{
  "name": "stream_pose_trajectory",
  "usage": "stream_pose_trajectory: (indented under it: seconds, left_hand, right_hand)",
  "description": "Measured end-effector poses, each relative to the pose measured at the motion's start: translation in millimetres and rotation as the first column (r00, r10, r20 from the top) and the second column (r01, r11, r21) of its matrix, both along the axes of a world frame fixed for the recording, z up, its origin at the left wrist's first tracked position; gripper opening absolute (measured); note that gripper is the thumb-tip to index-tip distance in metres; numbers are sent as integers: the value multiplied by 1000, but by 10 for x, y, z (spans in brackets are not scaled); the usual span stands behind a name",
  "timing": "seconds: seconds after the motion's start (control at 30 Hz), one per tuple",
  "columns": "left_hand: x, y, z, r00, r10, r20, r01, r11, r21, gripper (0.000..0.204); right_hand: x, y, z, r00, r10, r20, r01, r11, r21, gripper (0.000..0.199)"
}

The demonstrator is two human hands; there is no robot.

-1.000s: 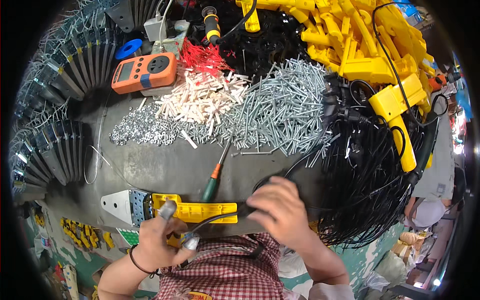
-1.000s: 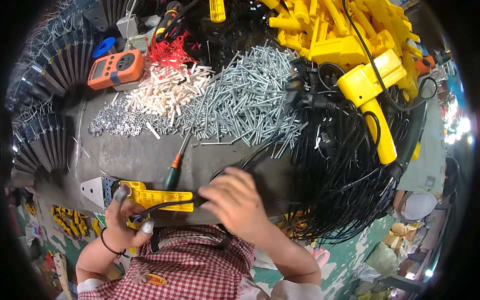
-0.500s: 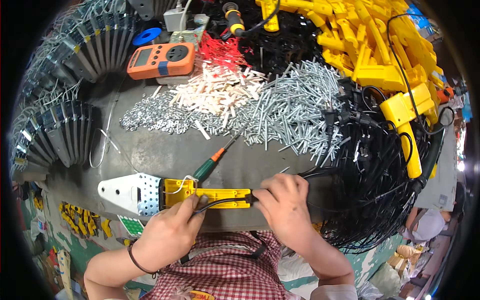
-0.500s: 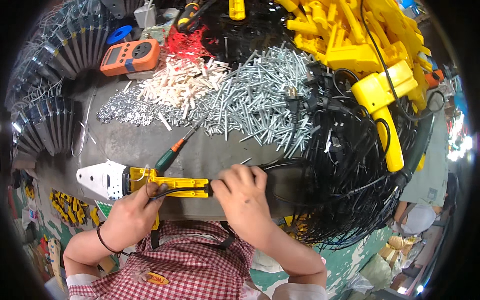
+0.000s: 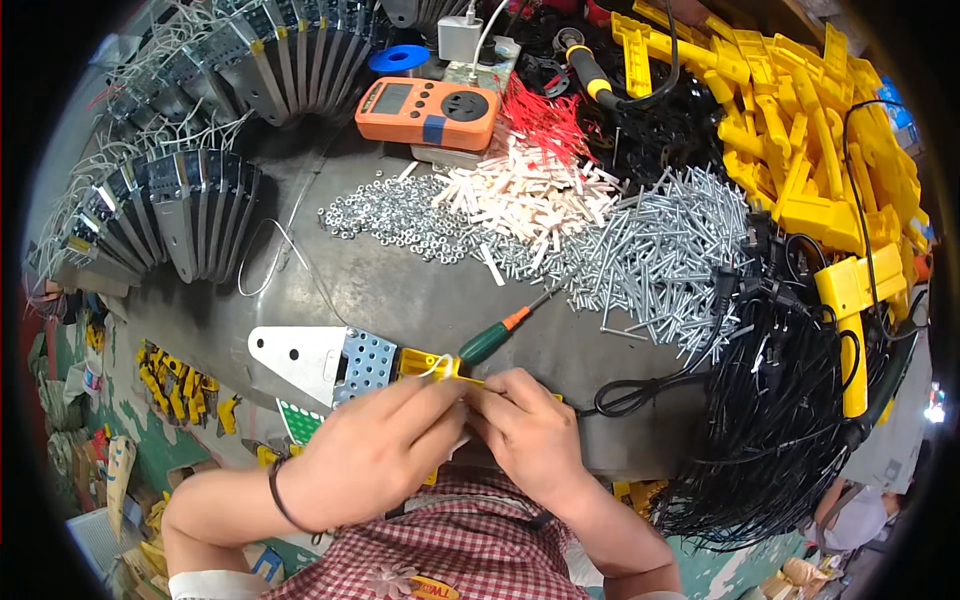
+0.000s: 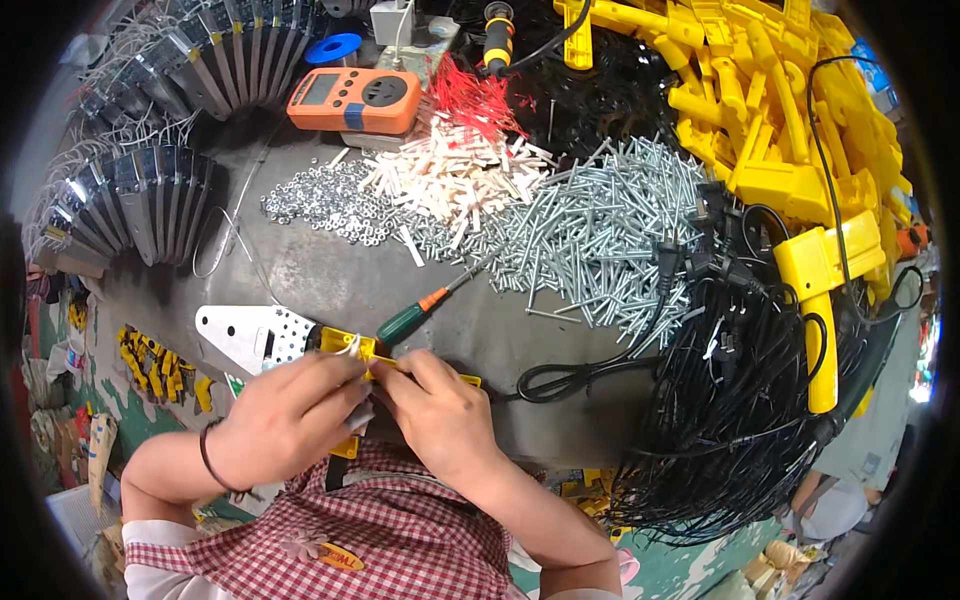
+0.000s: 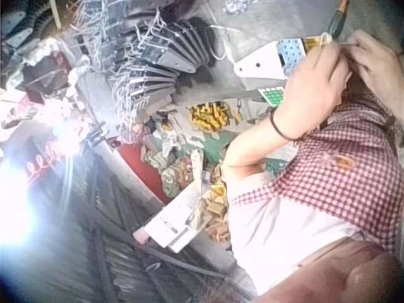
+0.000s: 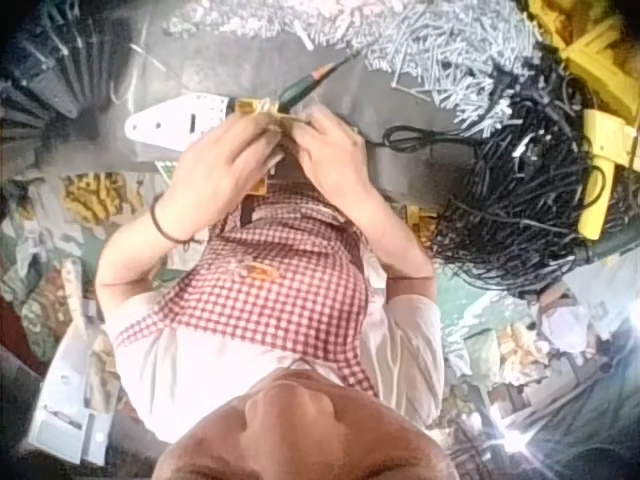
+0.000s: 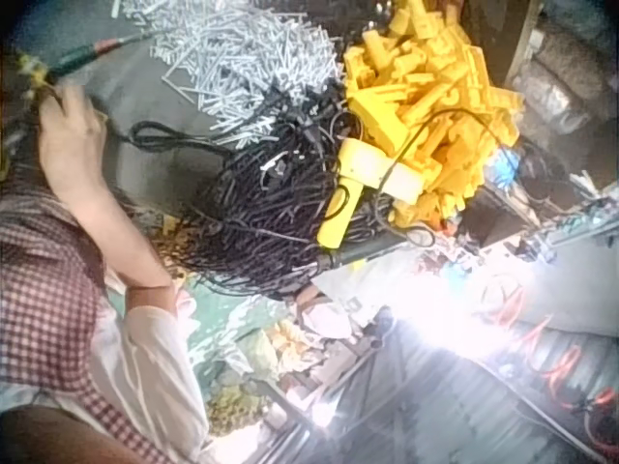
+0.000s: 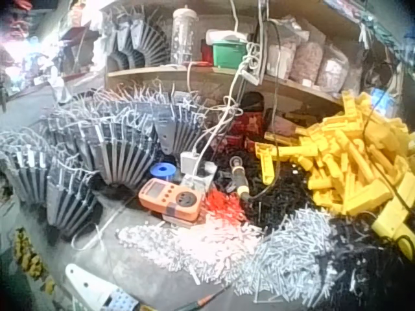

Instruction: The person applies a sticker to a metal component, attaches a yellow plastic housing to it, and secures the housing using a power screwdriver.

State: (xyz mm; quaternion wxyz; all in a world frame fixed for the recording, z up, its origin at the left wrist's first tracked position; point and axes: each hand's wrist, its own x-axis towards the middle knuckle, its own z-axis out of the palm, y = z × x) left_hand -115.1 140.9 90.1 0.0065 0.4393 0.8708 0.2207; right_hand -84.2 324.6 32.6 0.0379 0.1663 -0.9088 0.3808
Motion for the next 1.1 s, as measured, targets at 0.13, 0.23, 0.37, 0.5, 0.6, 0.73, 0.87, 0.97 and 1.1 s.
stream_pose_trajectory:
  seconds: [0.13,0.23,0.37,0.5,0.6,0.73,0.87,0.97,1.1]
  left_hand:
    - [306,-177,-121,996,76,53,-75,997,-31,26]
    - [337,-226,-232,993,68,-95,-76,994,-79,30]
    - [372,-222,-204,984,36,-173,-78,967,-243,33]
    - [432,-249,-199,979,41,-199,-97,954,-282,33]
    - [432,-299,-236,973,18,-231,-77,966,-247,33]
    - [453,-320,-250,989,25,-147,-58,974,-217,36]
    - [393,-326,-164,989,-48,-142,5,956,-292,45]
    - [360,-311,-167,993,-65,-102,31,953,-302,50]
    - [354,-354,-189,994,-60,-86,34,961,-275,53]
  right_hand:
    - [-32,-69,38,999,-41,7,41,999,-32,24]
    - [-50,-65,46,1000,22,-21,-23,999,-30,31]
    - [-149,-131,209,978,202,-51,-192,969,156,39]
    - [-257,-238,185,960,274,-59,-263,953,150,41]
    - [-276,-307,228,969,241,-60,-225,954,198,39]
    - [-262,-308,184,953,301,-17,-289,928,237,35]
    - [-268,-313,169,972,227,-66,-209,955,210,34]
    - [-279,-365,206,973,174,-153,-126,952,278,33]
    - [-266,-340,197,983,162,-87,-152,983,108,32]
